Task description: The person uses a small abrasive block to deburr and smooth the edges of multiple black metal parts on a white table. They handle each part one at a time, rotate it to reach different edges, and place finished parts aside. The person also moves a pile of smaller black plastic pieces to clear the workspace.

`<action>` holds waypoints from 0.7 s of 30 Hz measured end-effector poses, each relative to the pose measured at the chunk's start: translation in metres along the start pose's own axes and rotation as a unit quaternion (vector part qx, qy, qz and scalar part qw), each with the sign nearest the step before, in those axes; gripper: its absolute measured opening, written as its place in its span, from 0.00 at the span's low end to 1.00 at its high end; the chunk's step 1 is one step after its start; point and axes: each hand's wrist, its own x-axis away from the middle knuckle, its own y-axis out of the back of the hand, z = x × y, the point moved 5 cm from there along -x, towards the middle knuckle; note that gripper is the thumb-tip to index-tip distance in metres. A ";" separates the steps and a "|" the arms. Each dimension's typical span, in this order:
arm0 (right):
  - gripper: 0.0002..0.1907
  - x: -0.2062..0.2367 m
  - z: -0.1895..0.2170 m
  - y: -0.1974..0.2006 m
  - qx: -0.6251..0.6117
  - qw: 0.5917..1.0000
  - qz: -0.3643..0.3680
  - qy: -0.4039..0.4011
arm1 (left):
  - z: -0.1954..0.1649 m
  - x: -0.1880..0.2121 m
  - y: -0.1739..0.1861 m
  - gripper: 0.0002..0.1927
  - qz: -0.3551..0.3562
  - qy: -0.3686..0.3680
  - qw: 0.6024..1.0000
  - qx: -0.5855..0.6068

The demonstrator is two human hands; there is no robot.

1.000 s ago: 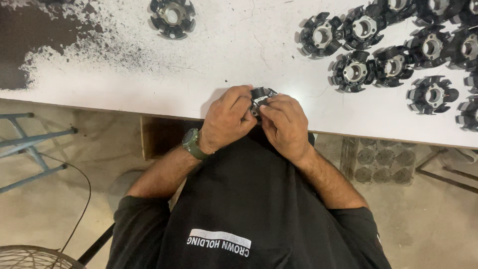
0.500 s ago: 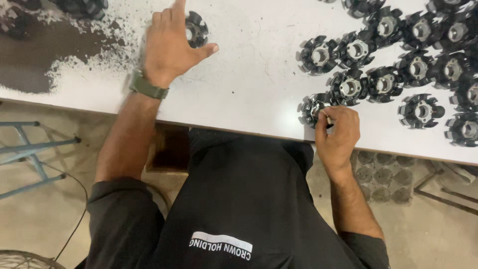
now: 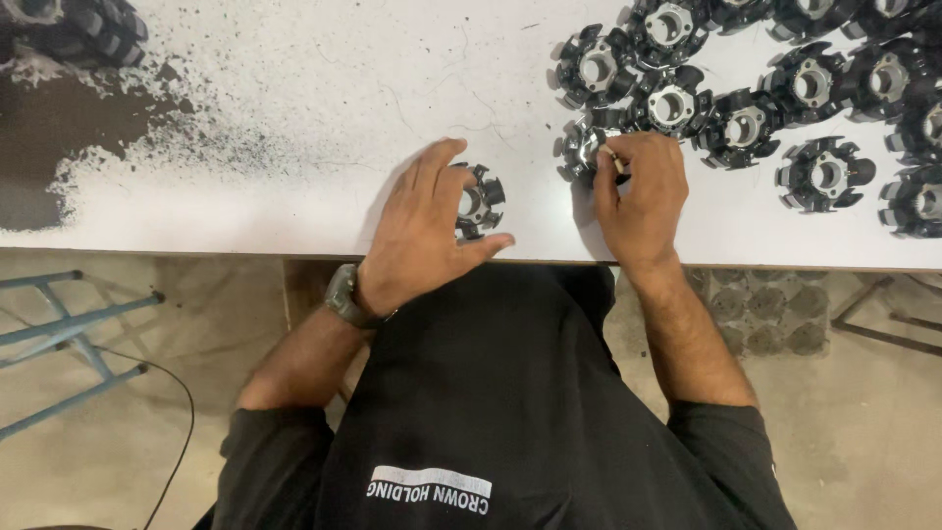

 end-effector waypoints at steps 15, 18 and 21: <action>0.13 0.024 0.076 -0.041 -0.136 0.989 0.051 -0.030 | -0.025 0.004 0.038 0.12 0.021 -0.140 0.985 -0.098; 0.14 0.026 0.079 -0.043 -0.150 0.987 0.050 -0.038 | -0.011 -0.007 0.014 0.15 0.045 -0.031 0.998 -0.020; 0.15 0.026 0.081 -0.044 -0.141 0.989 0.044 -0.025 | 0.000 -0.007 -0.001 0.13 0.026 0.041 0.999 -0.015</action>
